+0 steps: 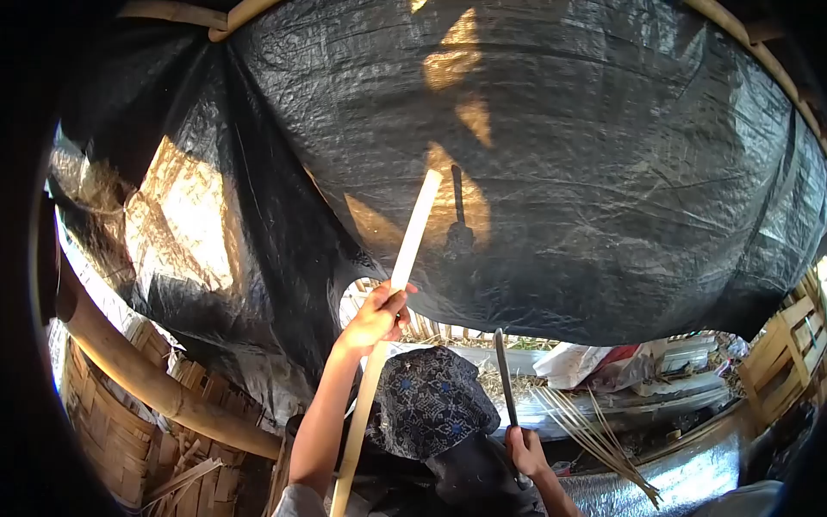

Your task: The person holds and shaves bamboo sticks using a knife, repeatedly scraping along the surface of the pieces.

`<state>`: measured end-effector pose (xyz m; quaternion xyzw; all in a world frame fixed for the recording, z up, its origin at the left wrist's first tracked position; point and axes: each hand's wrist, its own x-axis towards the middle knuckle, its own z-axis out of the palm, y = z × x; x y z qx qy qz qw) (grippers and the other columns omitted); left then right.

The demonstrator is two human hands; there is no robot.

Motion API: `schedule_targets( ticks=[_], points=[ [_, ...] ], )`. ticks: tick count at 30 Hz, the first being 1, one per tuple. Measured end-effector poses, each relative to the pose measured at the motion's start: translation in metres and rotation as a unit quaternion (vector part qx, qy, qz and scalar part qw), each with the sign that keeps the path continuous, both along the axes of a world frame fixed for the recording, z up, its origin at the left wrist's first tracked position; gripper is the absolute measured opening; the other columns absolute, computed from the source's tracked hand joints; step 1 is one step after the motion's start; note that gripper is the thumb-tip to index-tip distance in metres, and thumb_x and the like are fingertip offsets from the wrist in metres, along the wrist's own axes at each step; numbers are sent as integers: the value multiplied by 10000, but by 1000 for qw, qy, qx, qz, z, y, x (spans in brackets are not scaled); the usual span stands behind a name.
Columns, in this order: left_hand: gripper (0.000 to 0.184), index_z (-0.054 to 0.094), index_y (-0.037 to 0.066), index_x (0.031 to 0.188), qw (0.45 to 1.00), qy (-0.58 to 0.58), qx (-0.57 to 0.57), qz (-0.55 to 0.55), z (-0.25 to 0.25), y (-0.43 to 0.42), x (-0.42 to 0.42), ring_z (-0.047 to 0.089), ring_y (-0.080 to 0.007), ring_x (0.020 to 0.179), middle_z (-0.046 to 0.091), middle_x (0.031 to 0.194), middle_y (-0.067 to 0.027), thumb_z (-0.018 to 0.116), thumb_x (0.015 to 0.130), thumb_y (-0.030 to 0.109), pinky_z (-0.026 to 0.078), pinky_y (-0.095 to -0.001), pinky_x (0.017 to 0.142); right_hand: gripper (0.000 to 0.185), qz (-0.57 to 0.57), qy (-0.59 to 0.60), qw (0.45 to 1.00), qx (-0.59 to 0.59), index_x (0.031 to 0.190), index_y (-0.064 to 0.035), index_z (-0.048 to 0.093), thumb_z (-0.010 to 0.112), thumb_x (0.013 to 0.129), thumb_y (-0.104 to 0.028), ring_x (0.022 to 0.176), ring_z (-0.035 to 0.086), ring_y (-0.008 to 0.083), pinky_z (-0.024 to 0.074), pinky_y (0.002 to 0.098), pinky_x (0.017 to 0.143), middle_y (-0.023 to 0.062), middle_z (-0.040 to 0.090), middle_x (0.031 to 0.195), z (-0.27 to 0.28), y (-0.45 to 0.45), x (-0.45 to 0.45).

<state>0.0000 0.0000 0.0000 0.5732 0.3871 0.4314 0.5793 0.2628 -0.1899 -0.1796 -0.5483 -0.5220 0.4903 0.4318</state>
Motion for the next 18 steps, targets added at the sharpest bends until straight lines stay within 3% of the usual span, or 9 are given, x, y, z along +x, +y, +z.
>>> schedule_targets(
  ticks=[3, 5, 6, 7, 9, 11, 14, 16, 18],
  points=[
    [155, 470, 88, 1072, 999, 38, 1, -19, 5, 16, -2, 332, -62, 402, 438, 577, -22, 434, 947, 173, 299, -242, 358, 498, -11, 41, 999, 9, 637, -103, 356, 263, 963, -468, 400, 283, 77, 219, 255, 390, -25, 331, 472, 10, 25, -22],
    [142, 474, 70, 1050, 991, 130, 35, -23, -13, 16, 14, 345, -57, 412, 431, 573, -10, 419, 947, 151, 290, -234, 364, 501, -27, 50, 998, -31, 604, -63, 422, 285, 968, -378, 487, 362, 86, 303, 269, 459, -18, 386, 502, 19, 32, -14],
    [137, 476, 45, 1019, 981, 155, 119, -20, -34, 20, 22, 358, -64, 428, 411, 568, 10, 434, 937, 147, 311, -253, 381, 476, -41, 39, 998, -37, 612, -59, 434, 316, 963, -359, 494, 379, 85, 315, 274, 462, -10, 406, 508, 25, 36, -11],
    [157, 472, 15, 996, 939, 179, 292, 21, -43, 20, 31, 491, -199, 433, 498, 557, -78, 470, 914, 148, 382, -340, 418, 476, -49, 39, 997, -36, 612, -59, 434, 316, 963, -359, 494, 379, 85, 315, 274, 462, -10, 406, 508, 31, 44, -13],
    [189, 481, -19, 1008, 927, 303, 214, 43, -43, 2, 44, 591, -449, 746, 588, 767, -290, 469, 849, 81, 460, -494, 642, 453, -74, 2, 996, -53, 636, -38, 457, 363, 954, -347, 513, 396, 87, 322, 282, 466, -3, 430, 518, 40, 58, -14],
    [210, 445, -30, 1029, 917, 335, 214, 28, -55, -8, 52, 559, -488, 736, 570, 739, -322, 460, 860, 94, 444, -552, 650, 423, -97, -110, 989, -11, 662, 2, 502, 429, 929, -317, 517, 357, 94, 310, 312, 461, 27, 422, 514, 53, 73, -14],
    [196, 434, -24, 1002, 901, 365, 230, 44, -70, -20, 61, 568, -474, 669, 562, 668, -304, 457, 870, 119, 460, -556, 615, 453, -83, -205, 970, 103, 674, 3, 557, 485, 895, -385, 475, 475, 160, 391, 341, 476, 83, 490, 511, 66, 98, -6],
    [176, 444, -22, 978, 892, 391, 223, 45, -62, -33, 62, 569, -469, 660, 566, 678, -298, 462, 867, 114, 463, -550, 606, 531, -87, -383, 903, 175, 730, -9, 610, 526, 833, -523, 558, 617, 291, 479, 386, 537, 151, 567, 545, 90, 106, -13],
    [237, 455, -14, 1049, 833, 468, 285, 78, -70, -45, 60, 577, -456, 635, 576, 683, -287, 467, 856, 123, 485, -544, 620, 511, -41, -440, 881, 169, 792, -18, 625, 548, 812, -523, 584, 621, 328, 490, 415, 550, 169, 588, 583, 113, 112, -16]
  ],
)
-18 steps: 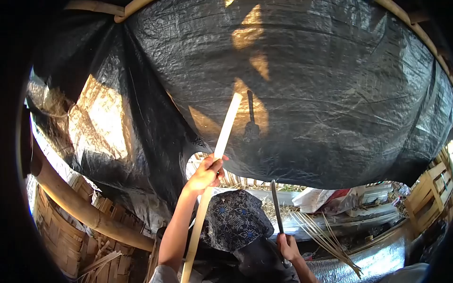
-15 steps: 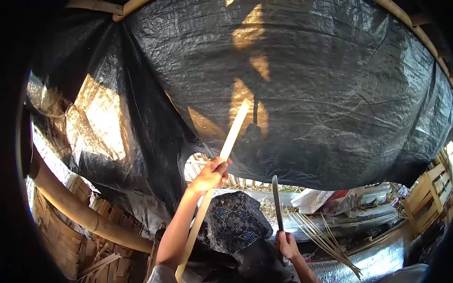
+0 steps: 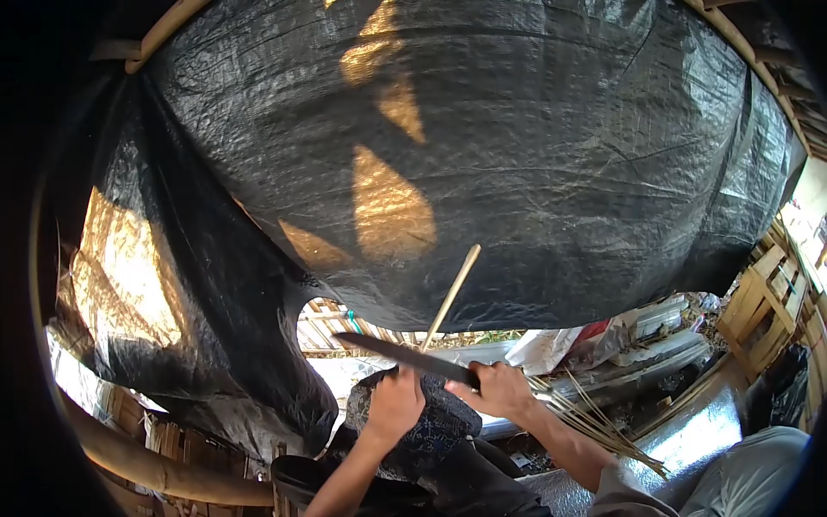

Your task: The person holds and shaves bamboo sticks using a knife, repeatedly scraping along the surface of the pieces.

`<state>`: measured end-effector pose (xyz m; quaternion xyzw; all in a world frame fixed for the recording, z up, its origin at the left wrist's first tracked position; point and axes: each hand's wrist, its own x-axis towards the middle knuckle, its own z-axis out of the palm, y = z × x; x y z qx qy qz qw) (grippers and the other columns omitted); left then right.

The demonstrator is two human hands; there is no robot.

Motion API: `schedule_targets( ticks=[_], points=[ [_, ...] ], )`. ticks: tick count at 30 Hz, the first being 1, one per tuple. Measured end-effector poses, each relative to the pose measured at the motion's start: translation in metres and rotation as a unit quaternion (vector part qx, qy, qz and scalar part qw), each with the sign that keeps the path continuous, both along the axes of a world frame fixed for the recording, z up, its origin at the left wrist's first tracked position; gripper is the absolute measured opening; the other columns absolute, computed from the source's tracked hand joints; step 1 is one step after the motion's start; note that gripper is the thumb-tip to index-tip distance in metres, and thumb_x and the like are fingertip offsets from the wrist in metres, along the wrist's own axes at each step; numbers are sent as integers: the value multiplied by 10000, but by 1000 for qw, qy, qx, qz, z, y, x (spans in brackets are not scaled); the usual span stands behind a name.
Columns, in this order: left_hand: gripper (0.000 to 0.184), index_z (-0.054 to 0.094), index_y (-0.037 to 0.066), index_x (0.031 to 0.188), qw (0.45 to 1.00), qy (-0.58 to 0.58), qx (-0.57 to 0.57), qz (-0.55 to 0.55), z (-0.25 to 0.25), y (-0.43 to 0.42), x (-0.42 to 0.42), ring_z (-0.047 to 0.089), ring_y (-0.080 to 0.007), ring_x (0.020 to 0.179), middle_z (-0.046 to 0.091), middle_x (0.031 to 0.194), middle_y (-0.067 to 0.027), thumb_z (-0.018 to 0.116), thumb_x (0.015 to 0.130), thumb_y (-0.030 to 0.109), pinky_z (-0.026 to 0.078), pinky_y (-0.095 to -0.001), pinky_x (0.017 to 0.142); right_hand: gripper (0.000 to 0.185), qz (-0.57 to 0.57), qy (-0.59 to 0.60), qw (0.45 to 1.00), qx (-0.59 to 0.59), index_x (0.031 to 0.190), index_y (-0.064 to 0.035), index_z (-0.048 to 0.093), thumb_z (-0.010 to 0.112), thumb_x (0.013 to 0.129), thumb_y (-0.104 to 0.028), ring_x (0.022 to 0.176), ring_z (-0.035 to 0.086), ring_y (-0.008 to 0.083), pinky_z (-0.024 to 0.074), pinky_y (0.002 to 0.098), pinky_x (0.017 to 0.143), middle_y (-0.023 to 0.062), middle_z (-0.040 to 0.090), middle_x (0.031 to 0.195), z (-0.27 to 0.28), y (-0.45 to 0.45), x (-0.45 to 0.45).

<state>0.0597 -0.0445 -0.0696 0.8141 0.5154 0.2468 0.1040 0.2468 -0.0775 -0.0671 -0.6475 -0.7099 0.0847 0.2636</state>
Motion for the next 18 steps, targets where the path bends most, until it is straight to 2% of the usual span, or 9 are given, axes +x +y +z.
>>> schedule_targets(
  ticks=[1, 2, 5, 7, 9, 10, 13, 14, 18],
  points=[
    [276, 468, 1, 1091, 999, 9, -36, 18, 1, -7, -1, 574, -456, 609, 578, 680, -276, 481, 843, 122, 485, -547, 608, 505, 33, -69, 997, -24, 853, -28, 640, 570, 792, -524, 609, 626, 365, 500, 443, 563, 186, 608, 621, 7, 3, -1],
    [265, 477, 6, 1079, 999, -12, -32, 6, -1, -13, -6, 568, -457, 595, 577, 690, -275, 487, 843, 126, 486, -541, 587, 555, 45, -91, 995, 4, 850, -45, 639, 587, 745, -588, 592, 631, 339, 515, 428, 569, 144, 611, 600, 8, 6, -1],
    [242, 495, 11, 1054, 999, -32, -14, 17, 0, -41, -24, 557, -455, 569, 575, 710, -272, 498, 845, 132, 486, -526, 547, 625, 111, -127, 983, 71, 775, -58, 637, 561, 708, -675, 518, 608, 339, 501, 430, 518, 149, 570, 531, 3, 9, -8],
    [229, 503, 12, 1040, 999, -26, 1, 44, -4, -50, -32, 553, -452, 557, 574, 720, -269, 501, 847, 135, 486, -516, 527, 634, 137, -131, 979, 72, 777, -70, 637, 563, 690, -693, 502, 601, 318, 503, 413, 521, 135, 558, 519, 7, 6, -17],
    [212, 509, 12, 1017, 997, -38, -18, 71, -11, -57, -35, 550, -446, 546, 573, 737, -273, 501, 853, 146, 484, -500, 502, 635, 155, -111, 982, -1, 784, -69, 638, 555, 697, -693, 515, 610, 315, 505, 415, 534, 140, 565, 529, 2, 7, -24],
    [162, 530, 9, 906, 996, -30, 6, 84, -14, -53, -34, 578, -396, 499, 581, 632, -226, 500, 860, 162, 493, -479, 452, 595, 149, -131, 978, -61, 868, -82, 639, 569, 716, -653, 619, 633, 319, 508, 430, 600, 121, 617, 623, 2, 8, -29],
    [164, 526, -1, 890, 994, -30, -35, 96, -30, -45, -33, 583, -395, 510, 577, 604, -216, 483, 869, 156, 499, -474, 459, 589, 142, -101, 977, -123, 904, -77, 637, 562, 733, -636, 667, 631, 349, 506, 447, 634, 155, 622, 665, -12, 9, -39],
    [179, 499, -14, 924, 993, -20, -50, 103, -30, -47, -32, 587, -394, 518, 572, 594, -221, 468, 877, 156, 507, -465, 467, 589, 127, -98, 972, -170, 936, -74, 633, 558, 742, -625, 716, 623, 379, 499, 465, 677, 197, 622, 713, -13, 9, -42],
    [189, 475, -26, 971, 990, -48, -94, 99, -34, -46, -33, 584, -402, 521, 563, 583, -229, 468, 876, 136, 496, -469, 455, 592, 127, -49, 974, -179, 959, -82, 631, 547, 747, -629, 740, 618, 390, 491, 481, 707, 216, 623, 748, -26, 9, -44]
  ],
)
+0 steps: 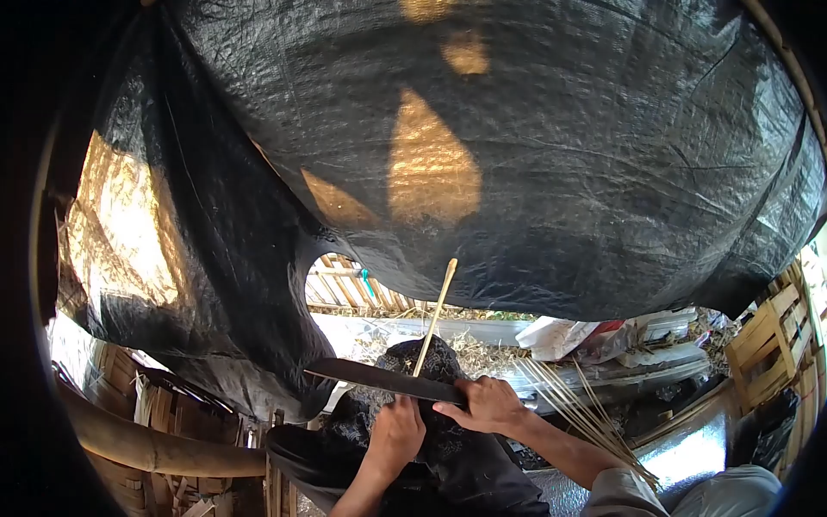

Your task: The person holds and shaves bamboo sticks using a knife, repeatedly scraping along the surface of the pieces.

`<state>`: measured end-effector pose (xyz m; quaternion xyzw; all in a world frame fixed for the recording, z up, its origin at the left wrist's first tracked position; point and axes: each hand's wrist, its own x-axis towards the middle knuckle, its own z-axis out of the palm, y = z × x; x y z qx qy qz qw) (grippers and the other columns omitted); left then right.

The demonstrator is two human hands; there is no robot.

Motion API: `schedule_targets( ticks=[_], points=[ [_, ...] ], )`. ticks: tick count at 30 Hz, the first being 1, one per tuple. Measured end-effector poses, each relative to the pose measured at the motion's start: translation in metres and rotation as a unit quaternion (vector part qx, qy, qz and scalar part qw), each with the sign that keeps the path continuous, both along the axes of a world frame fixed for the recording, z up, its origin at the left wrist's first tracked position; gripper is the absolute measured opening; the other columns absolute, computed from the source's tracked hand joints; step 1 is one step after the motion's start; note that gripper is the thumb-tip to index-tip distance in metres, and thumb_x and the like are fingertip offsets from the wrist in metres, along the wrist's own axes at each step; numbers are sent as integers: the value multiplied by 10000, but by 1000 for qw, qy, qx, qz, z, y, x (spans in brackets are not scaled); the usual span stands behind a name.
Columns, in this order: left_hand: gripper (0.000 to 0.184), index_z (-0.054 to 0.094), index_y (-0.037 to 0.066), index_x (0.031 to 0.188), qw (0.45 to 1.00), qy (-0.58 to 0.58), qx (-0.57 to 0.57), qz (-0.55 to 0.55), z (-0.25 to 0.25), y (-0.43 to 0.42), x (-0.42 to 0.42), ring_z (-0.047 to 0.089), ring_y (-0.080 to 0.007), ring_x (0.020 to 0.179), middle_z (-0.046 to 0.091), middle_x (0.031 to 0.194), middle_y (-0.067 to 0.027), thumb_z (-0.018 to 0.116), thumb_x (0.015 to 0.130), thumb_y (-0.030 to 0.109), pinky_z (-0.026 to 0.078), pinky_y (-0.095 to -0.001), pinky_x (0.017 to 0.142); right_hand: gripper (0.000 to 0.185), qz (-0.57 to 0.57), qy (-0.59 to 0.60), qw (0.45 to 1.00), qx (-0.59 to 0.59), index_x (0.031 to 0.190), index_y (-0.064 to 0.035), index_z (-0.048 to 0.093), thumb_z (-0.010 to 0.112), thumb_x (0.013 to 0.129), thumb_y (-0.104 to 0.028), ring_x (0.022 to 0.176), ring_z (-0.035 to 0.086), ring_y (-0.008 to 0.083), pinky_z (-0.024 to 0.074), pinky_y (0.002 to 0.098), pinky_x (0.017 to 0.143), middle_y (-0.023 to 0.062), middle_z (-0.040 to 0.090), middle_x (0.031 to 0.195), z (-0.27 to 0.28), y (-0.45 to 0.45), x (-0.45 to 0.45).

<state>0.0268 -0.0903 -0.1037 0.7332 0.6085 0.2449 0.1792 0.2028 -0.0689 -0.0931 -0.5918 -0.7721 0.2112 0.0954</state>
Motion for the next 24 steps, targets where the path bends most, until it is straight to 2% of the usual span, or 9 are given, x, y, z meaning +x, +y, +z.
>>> schedule_targets(
  ticks=[3, 5, 6, 7, 9, 12, 15, 22, 24],
  points=[
    [224, 449, -40, 1020, 997, -72, 35, -13, -8, -1, -3, 576, -420, 526, 556, 581, -244, 481, 871, 125, 482, -485, 453, 598, 2, -21, 1000, -12, 947, -98, 644, 533, 742, -649, 736, 622, 379, 493, 469, 705, 198, 631, 744, 9, 6, -4],
    [250, 446, -42, 1040, 994, 7, 110, 9, -13, -11, 2, 566, -439, 533, 553, 586, -254, 499, 865, 128, 471, -497, 458, 630, 22, -86, 996, 11, 920, -118, 661, 536, 703, -696, 743, 629, 363, 500, 447, 691, 181, 636, 734, 13, 10, -3],
    [118, 478, -60, 924, 997, -70, 35, 8, -4, -12, 5, 537, -438, 596, 535, 741, -283, 487, 842, 24, 424, -482, 481, 630, 23, -86, 996, 9, 920, -118, 661, 536, 703, -696, 743, 629, 363, 500, 447, 691, 181, 636, 734, 14, 12, -2],
    [118, 478, -60, 924, 997, -72, 30, 11, -3, -12, 7, 537, -438, 596, 535, 741, -283, 487, 842, 24, 424, -482, 481, 645, 28, -98, 995, 23, 903, -126, 667, 543, 676, -717, 747, 633, 356, 501, 441, 688, 175, 636, 725, 15, 14, 0],
    [119, 477, -60, 918, 989, -138, 41, 33, -4, -16, 12, 535, -436, 563, 540, 665, -261, 479, 851, 38, 417, -483, 469, 674, 24, -131, 991, 7, 876, -139, 676, 565, 619, -752, 752, 638, 349, 500, 448, 702, 161, 642, 734, 25, 17, 0],
    [200, 470, 6, 995, 978, -186, -20, 90, -3, -15, 20, 558, -460, 561, 567, 604, -252, 494, 877, 165, 460, -526, 509, 670, 32, -135, 990, -10, 885, -144, 680, 571, 618, -749, 763, 635, 356, 495, 460, 719, 170, 643, 757, 33, 21, -1],
    [171, 476, 16, 955, 969, -194, -68, 135, 2, -19, 25, 555, -454, 554, 552, 567, -236, 456, 902, 176, 442, -521, 496, 656, 30, -140, 989, 28, 903, -140, 685, 579, 633, -728, 802, 626, 368, 489, 465, 750, 184, 639, 769, 28, 26, 7],
    [246, 482, 12, 857, 946, -307, -60, 81, -8, -40, 12, 534, -431, 500, 503, 516, -230, 392, 948, 222, 379, -482, 430, 653, -64, -172, 980, 78, 913, -21, 674, 565, 729, -637, 901, 600, 360, 473, 448, 799, 254, 623, 847, 35, 86, 39],
    [270, 482, 8, 826, 945, -299, -76, 104, -4, -41, 12, 530, -427, 491, 491, 507, -230, 398, 950, 232, 376, -469, 425, 748, -59, -126, 982, 128, 770, 24, 652, 492, 739, -706, 772, 638, 358, 510, 445, 663, 257, 613, 734, 32, 97, 45]
  ],
)
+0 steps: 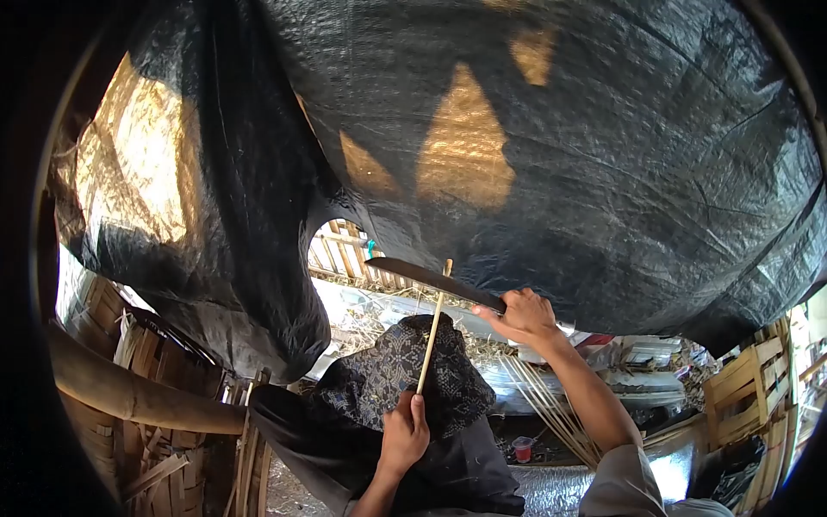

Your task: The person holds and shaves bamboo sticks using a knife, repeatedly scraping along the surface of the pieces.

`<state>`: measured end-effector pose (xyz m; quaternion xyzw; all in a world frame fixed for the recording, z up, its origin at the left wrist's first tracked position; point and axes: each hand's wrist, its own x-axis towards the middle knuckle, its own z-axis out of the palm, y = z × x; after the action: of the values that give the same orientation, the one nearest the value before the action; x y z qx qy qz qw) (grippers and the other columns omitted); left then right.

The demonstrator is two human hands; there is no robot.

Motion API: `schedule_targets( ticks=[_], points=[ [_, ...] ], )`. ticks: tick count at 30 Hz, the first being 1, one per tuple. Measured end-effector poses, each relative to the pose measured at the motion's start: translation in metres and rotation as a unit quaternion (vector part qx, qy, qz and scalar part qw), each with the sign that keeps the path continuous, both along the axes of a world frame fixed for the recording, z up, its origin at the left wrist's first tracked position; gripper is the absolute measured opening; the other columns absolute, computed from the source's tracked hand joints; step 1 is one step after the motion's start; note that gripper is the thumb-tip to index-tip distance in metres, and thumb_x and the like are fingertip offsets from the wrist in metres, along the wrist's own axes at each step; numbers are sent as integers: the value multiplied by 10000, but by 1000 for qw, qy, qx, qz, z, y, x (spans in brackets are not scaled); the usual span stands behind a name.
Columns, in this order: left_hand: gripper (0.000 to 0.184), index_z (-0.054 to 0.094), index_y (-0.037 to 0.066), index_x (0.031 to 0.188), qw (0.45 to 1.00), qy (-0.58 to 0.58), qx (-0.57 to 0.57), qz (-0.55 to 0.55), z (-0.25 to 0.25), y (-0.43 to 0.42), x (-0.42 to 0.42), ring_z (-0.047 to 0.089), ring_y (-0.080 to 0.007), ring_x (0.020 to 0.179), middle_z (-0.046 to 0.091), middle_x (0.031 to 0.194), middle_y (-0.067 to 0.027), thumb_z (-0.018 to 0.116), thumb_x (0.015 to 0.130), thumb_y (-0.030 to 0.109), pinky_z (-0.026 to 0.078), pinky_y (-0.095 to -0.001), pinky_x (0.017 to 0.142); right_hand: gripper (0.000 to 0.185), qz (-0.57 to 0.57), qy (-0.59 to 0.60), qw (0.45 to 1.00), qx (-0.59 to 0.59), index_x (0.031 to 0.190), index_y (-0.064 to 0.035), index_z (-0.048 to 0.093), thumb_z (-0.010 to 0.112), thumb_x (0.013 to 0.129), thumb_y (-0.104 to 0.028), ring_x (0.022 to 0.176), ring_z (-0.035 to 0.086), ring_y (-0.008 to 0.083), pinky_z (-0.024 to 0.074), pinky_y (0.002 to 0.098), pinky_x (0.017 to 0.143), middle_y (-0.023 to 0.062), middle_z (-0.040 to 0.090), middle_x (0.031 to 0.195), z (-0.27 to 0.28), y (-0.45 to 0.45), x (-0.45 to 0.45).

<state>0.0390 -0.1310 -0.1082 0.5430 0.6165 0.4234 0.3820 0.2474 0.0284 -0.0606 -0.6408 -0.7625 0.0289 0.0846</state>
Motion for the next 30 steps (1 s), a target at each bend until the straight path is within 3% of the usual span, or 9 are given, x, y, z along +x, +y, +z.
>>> schedule_targets(
  ticks=[9, 11, 13, 17, 23, 27, 28, 29, 30],
  points=[
    [260, 468, 7, 801, 1000, 0, 0, -7, -15, -20, -5, 533, -439, 514, 502, 520, -238, 390, 948, 206, 387, -487, 439, 731, 135, -71, 983, -103, 742, 27, 655, 506, 744, -689, 691, 641, 361, 505, 467, 634, 231, 599, 630, 5, -51, -28],
    [261, 465, 9, 796, 1000, -3, -21, -16, -15, -24, -7, 535, -443, 523, 507, 525, -240, 392, 947, 209, 389, -493, 445, 612, 57, -109, 991, -51, 786, 0, 653, 542, 767, -601, 744, 637, 351, 487, 458, 706, 238, 609, 697, 18, -35, -26],
    [263, 462, 10, 791, 999, -6, -35, -24, -14, -30, -6, 537, -446, 532, 512, 530, -241, 394, 945, 211, 391, -498, 450, 776, -32, 103, 990, -86, 656, 38, 634, 393, 812, -683, 589, 624, 360, 496, 470, 594, 220, 568, 540, 20, -1, -12],
    [280, 459, 14, 778, 999, 34, 5, 6, -15, -27, -6, 532, -420, 508, 505, 518, -216, 421, 942, 238, 385, -467, 432, 812, -52, -37, 982, -176, 578, 42, 596, 339, 832, -685, 558, 612, 340, 490, 452, 575, 185, 548, 494, 12, -2, -12],
    [287, 497, 12, 758, 936, -317, -146, -37, -38, -22, -6, 461, -84, 442, 486, 522, -22, 537, 911, 252, 356, -270, 402, 865, -94, 165, 950, -249, 925, 76, 631, 159, 883, -648, 986, 567, 413, 414, 481, 849, 327, 595, 926, -78, -49, -10],
    [238, 522, -8, 823, 920, -337, -174, -96, -19, -16, -19, 497, -57, 488, 513, 607, 0, 570, 892, 214, 401, -213, 437, 768, -131, 361, 913, -135, 1224, 71, 462, 188, 922, -580, 1211, 420, 339, 259, 406, 1035, 256, 490, 1240, -120, -75, 9],
    [252, 524, -13, 838, 930, -317, -147, -113, -23, -13, -23, 553, -96, 506, 547, 602, -34, 609, 866, 223, 430, -232, 464, 711, -217, 372, 881, -196, 1032, 1, 578, 201, 920, -591, 869, 587, 285, 441, 414, 810, 170, 613, 947, -116, -69, 11],
    [252, 524, -13, 838, 929, -316, -151, -117, -25, -11, -24, 553, -96, 506, 547, 602, -34, 609, 866, 223, 430, -232, 464, 636, -264, 501, 741, -360, 754, -97, 500, 209, 892, -645, 453, 428, 157, 396, 331, 466, 21, 476, 591, -98, -76, 31],
    [265, 529, -16, 845, 967, -224, -86, -89, -25, -7, -24, 578, -126, 516, 569, 611, -63, 628, 849, 230, 444, -252, 475, 614, -272, 533, 726, -339, 679, -129, 414, 207, 875, -673, 406, 304, 116, 305, 300, 406, -17, 357, 533, -73, -81, 29]
  ],
)
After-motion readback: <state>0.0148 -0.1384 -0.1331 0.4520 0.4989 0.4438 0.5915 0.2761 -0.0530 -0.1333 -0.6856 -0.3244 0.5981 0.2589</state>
